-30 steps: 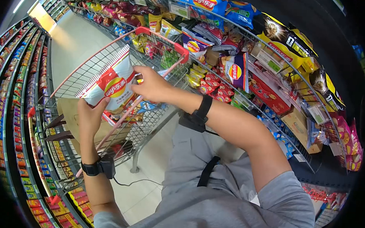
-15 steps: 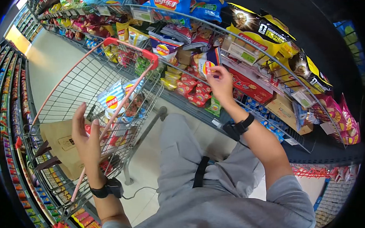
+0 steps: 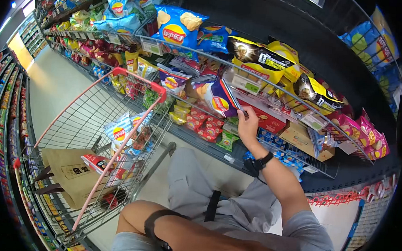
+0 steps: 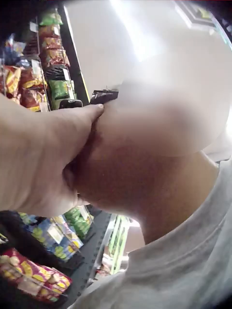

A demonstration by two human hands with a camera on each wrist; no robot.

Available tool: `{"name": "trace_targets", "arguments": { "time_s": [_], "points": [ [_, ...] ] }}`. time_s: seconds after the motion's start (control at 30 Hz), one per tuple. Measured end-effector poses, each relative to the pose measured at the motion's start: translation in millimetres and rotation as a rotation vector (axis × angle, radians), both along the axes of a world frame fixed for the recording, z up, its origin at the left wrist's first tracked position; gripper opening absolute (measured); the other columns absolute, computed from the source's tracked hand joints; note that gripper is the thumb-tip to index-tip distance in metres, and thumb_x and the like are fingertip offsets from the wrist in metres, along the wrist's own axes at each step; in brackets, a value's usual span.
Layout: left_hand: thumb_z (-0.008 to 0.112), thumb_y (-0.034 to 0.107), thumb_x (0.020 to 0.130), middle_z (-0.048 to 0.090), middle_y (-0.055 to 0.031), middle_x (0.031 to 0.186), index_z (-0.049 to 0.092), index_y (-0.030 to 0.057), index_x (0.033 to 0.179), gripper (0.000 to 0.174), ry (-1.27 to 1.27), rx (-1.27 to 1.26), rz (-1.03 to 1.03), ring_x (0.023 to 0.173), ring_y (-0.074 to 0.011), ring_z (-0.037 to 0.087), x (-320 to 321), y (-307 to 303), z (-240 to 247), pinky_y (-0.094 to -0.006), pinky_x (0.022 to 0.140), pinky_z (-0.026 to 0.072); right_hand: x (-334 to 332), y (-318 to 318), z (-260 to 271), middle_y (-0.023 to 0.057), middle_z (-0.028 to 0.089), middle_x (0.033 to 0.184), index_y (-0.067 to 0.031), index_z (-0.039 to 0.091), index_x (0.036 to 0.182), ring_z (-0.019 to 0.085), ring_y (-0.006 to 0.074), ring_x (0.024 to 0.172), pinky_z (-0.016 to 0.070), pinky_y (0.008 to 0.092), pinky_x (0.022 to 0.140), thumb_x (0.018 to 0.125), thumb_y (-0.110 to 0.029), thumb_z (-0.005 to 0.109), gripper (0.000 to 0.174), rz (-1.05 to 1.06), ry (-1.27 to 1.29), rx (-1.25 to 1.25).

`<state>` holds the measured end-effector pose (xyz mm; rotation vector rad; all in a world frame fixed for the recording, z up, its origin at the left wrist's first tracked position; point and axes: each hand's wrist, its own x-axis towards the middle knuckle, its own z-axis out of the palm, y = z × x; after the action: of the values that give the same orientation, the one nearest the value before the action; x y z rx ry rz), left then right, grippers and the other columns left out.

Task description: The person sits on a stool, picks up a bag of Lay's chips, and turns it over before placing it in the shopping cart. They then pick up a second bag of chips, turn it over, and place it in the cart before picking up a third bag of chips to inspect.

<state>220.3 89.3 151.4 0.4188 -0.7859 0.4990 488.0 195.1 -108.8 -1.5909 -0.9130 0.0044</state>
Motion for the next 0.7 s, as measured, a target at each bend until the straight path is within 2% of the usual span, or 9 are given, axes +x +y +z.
{"name": "trace_targets", "arguments": {
  "time_s": [0.03, 0.07, 0.17, 0.23, 0.4, 0.5, 0.7],
  "points": [
    [0.068, 0.057, 0.075, 0.054, -0.0358, 0.111, 0.055, -0.0144, 0.112, 0.081, 0.076, -0.064, -0.028, 0.104, -0.0442, 0.055, -2, -5, 14, -0.0482, 0.091, 0.0414, -4, -13, 11, 0.0112, 0.06, 0.086, 0.0033, 0.058, 0.089, 0.058, 0.0176, 0.076, 0.0463, 0.0274, 0.067, 0.086, -0.003, 0.059, 0.008, 0.036, 0.054, 0.057],
    [0.067, 0.055, 0.078, 0.056, -0.0346, 0.106, 0.057, -0.0135, 0.105, 0.074, 0.146, -0.107, 0.027, 0.099, -0.0414, 0.057, -3, -10, 28, -0.0456, 0.088, 0.0431, -5, -28, 16, 0.0078, 0.06, 0.087, 0.0034, 0.057, 0.088, 0.056, 0.0124, 0.077, 0.0449, 0.0236, 0.066, 0.086, 0.0, 0.058, 0.004, 0.041, 0.059, 0.075],
    [0.063, 0.049, 0.084, 0.061, -0.0309, 0.093, 0.064, -0.011, 0.087, 0.06, 0.306, -0.22, 0.183, 0.084, -0.0329, 0.063, 4, -17, 58, -0.0378, 0.079, 0.0479, -7, -76, 33, 0.0078, 0.059, 0.089, 0.004, 0.057, 0.088, 0.056, 0.0127, 0.076, 0.0451, 0.0239, 0.067, 0.085, 0.002, 0.057, 0.003, 0.006, 0.029, 0.062],
    [0.063, 0.043, 0.086, 0.062, -0.0301, 0.089, 0.066, -0.0103, 0.08, 0.054, 0.329, -0.295, 0.183, 0.078, -0.0302, 0.064, 8, -24, 60, -0.0348, 0.074, 0.0496, -11, -105, 42, 0.0076, 0.059, 0.091, 0.0041, 0.057, 0.088, 0.056, 0.0128, 0.078, 0.045, 0.0238, 0.067, 0.084, 0.004, 0.057, 0.004, 0.02, 0.02, 0.099],
    [0.068, 0.027, 0.084, 0.06, -0.032, 0.089, 0.067, -0.0114, 0.078, 0.039, 0.114, -0.449, -0.018, 0.072, -0.0307, 0.063, 16, -43, 48, -0.033, 0.061, 0.0498, -21, -165, 43, 0.0092, 0.059, 0.09, 0.0045, 0.058, 0.089, 0.055, 0.0145, 0.082, 0.0446, 0.0252, 0.072, 0.082, 0.005, 0.058, 0.007, -0.02, 0.044, 0.086],
    [0.069, 0.022, 0.083, 0.06, -0.0293, 0.09, 0.068, -0.0102, 0.078, 0.033, 0.007, -0.3, -0.102, 0.071, -0.0273, 0.063, 23, -41, 40, -0.0308, 0.061, 0.0504, -26, -197, 45, 0.008, 0.055, 0.096, 0.0039, 0.056, 0.092, 0.052, 0.0116, 0.085, 0.0424, 0.0223, 0.073, 0.085, 0.004, 0.058, 0.007, -0.016, 0.04, 0.058],
    [0.07, 0.013, 0.081, 0.061, -0.0239, 0.091, 0.068, -0.0078, 0.079, 0.021, -0.146, -0.039, -0.144, 0.07, -0.0204, 0.061, 39, -31, 35, -0.0265, 0.061, 0.0516, -40, -231, 62, 0.009, 0.055, 0.097, 0.0029, 0.056, 0.092, 0.051, 0.0124, 0.086, 0.0425, 0.0228, 0.074, 0.089, -0.003, 0.059, 0.008, -0.063, 0.075, 0.136]
  ]
}}
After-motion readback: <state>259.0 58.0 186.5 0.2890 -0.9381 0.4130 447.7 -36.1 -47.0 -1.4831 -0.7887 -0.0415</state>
